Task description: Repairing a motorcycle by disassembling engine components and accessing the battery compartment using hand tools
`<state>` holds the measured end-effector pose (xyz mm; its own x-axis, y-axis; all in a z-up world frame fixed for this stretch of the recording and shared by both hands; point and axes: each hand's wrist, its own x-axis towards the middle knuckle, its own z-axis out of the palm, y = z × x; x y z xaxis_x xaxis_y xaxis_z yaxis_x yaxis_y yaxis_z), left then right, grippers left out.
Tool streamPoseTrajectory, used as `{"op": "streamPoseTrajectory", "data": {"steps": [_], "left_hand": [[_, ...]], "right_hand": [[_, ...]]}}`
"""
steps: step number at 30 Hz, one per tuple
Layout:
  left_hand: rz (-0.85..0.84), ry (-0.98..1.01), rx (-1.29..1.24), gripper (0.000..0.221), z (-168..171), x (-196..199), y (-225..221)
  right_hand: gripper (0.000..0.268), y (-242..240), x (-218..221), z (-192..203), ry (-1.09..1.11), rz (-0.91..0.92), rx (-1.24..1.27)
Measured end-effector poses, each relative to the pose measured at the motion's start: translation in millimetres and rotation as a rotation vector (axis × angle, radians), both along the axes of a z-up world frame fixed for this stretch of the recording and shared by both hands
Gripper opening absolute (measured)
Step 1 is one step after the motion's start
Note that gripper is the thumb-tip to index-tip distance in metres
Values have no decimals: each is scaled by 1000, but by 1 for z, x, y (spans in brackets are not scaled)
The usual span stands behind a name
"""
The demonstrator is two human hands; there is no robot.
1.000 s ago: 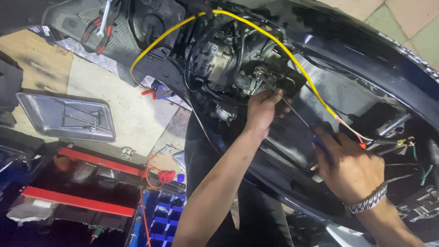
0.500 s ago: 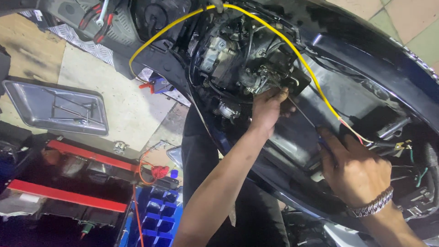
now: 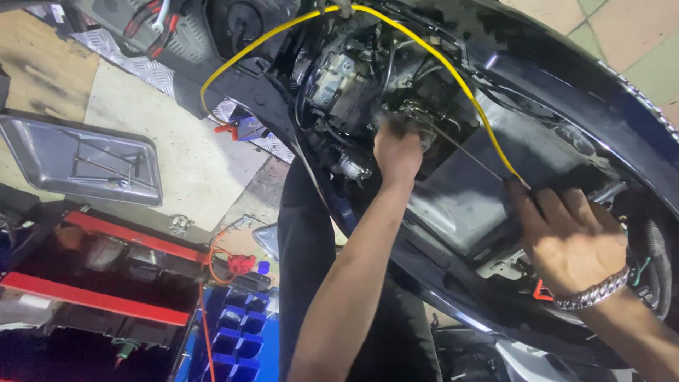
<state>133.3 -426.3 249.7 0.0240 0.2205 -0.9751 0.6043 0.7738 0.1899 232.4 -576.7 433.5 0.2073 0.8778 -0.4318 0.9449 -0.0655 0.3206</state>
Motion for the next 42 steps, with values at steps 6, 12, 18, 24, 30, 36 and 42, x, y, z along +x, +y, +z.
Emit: {"op": "streamPoseTrajectory", "data": {"steps": [6,12,18,24,30,36,42], "left_hand": [[-256,-54,623,16,-86,-13,-40],[-250,-75,534,25,-69,-12,-29],[-293,89,286,27,-60,-6,-19],[-134,46,335,22,-71,-3,-28],[-33,21,272,16,-74,-7,-19],[9,-10,222,10,-76,-9,-15],[-58,-11,203,20,-66,-10,-7]], "right_hand": [[57,-8,4,-17,232,-172,-296],[61,-5,7,-19,272,-147,-367],[52,-14,2,-23,195,-9,-124],[47,-16,4,-25,178,46,2],[57,-13,3,-23,258,-85,-174],[40,-10,1,-21,277,-170,-47],[31,-1,-1,-20,422,-532,-71]]}}
